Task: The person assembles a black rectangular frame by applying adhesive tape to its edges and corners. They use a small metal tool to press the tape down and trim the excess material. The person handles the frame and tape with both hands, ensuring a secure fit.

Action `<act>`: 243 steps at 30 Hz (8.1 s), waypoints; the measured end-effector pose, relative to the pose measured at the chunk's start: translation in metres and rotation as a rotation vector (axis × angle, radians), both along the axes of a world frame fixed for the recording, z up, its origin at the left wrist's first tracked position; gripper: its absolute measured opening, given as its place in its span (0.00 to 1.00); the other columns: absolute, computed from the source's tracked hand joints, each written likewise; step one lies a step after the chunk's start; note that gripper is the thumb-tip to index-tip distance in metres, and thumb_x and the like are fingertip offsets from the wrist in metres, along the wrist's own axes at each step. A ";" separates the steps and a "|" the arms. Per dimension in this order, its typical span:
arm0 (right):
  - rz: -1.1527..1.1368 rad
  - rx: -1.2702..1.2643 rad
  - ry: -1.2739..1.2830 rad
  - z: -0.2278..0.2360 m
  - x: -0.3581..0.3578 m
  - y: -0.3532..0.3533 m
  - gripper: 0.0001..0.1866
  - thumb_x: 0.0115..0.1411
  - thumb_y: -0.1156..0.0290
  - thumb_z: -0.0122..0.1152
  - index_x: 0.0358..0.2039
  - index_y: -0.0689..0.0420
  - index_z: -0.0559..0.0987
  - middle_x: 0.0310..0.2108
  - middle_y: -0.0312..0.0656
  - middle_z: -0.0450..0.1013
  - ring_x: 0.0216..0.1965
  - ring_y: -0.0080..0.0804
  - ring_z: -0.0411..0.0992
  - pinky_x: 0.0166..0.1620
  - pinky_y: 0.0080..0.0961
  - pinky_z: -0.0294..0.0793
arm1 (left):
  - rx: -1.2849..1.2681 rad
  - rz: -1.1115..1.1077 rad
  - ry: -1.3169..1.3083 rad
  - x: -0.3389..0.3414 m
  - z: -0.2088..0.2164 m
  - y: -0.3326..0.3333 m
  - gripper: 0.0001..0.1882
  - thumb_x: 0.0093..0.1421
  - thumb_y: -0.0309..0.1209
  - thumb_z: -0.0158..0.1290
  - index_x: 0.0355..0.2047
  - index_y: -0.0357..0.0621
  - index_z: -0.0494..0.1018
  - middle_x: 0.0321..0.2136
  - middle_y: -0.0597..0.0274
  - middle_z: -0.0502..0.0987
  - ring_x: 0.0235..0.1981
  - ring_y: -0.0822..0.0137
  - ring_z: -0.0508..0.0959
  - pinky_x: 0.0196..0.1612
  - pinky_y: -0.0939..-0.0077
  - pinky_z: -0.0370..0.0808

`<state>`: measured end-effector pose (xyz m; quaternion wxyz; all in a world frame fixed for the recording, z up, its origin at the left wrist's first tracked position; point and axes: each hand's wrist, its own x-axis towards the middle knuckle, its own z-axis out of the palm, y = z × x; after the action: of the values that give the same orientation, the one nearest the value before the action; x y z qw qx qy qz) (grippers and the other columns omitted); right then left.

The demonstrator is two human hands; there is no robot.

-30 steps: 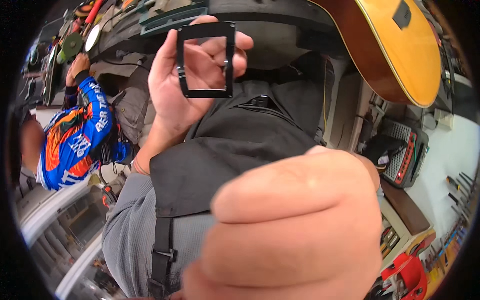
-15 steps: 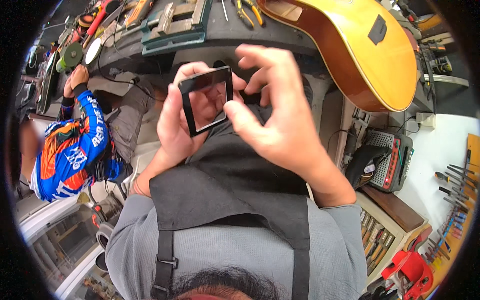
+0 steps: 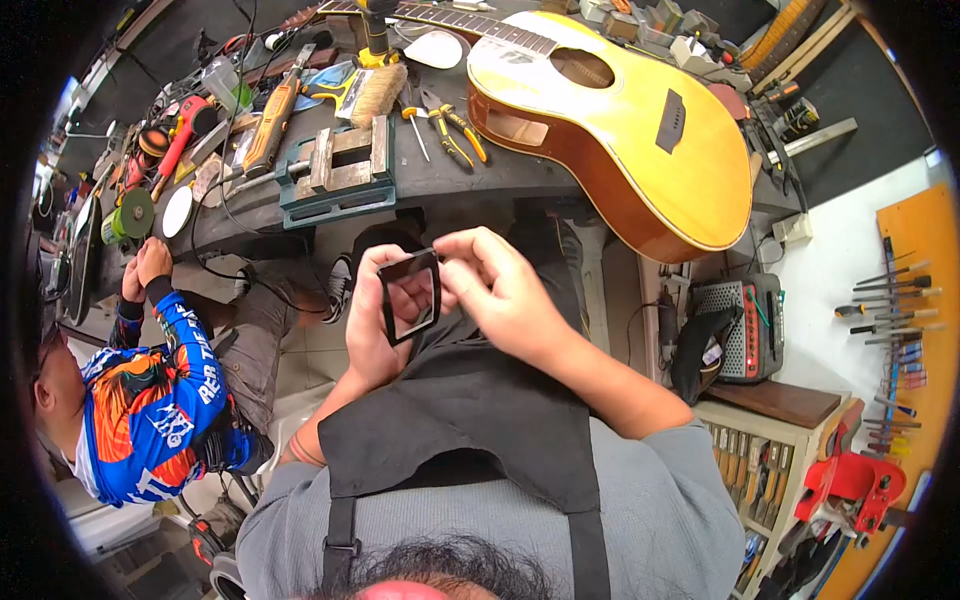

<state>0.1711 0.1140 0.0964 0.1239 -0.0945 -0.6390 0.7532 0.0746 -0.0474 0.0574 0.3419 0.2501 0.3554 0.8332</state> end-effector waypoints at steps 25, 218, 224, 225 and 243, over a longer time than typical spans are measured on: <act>1.586 0.211 0.477 0.114 -0.008 0.012 0.05 0.66 0.71 0.67 0.42 0.53 0.81 0.44 0.44 0.67 0.50 0.46 0.66 0.56 0.41 0.66 | -0.003 0.056 -0.393 -0.022 0.002 -0.047 0.28 0.81 0.53 0.37 0.66 0.46 0.67 0.52 0.42 0.82 0.43 0.54 0.87 0.46 0.56 0.86; 0.269 0.242 -0.281 -0.033 0.010 0.084 0.10 0.68 0.70 0.63 0.32 0.63 0.77 0.33 0.37 0.69 0.36 0.25 0.69 0.41 0.26 0.69 | -0.666 -0.309 0.877 -0.066 0.006 0.038 0.11 0.70 0.36 0.60 0.38 0.40 0.79 0.38 0.62 0.77 0.45 0.62 0.75 0.53 0.66 0.72; 0.314 0.308 -0.184 -0.057 0.005 0.094 0.13 0.76 0.67 0.56 0.34 0.60 0.78 0.35 0.35 0.68 0.37 0.26 0.68 0.44 0.26 0.69 | -0.612 -0.509 0.792 -0.088 -0.015 0.039 0.15 0.72 0.40 0.61 0.35 0.41 0.77 0.37 0.64 0.74 0.45 0.63 0.73 0.53 0.66 0.70; 0.318 0.201 -0.251 -0.051 0.003 0.093 0.16 0.78 0.64 0.54 0.35 0.60 0.78 0.35 0.35 0.69 0.37 0.26 0.68 0.44 0.26 0.70 | -0.620 -0.518 0.668 -0.089 -0.013 0.037 0.16 0.73 0.40 0.60 0.34 0.40 0.77 0.37 0.64 0.74 0.44 0.65 0.73 0.51 0.67 0.71; 0.387 0.174 -0.480 -0.100 -0.029 0.077 0.17 0.77 0.70 0.52 0.63 0.56 0.75 0.31 0.40 0.72 0.33 0.27 0.72 0.43 0.30 0.76 | -0.496 -0.259 -0.511 -0.053 -0.060 -0.030 0.18 0.81 0.47 0.45 0.50 0.44 0.69 0.33 0.67 0.66 0.32 0.72 0.65 0.39 0.74 0.67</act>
<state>0.1418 0.1911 -0.0035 -0.1682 -0.1354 -0.7182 0.6615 0.0212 -0.0776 -0.0024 0.5724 -0.0133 0.4150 0.7071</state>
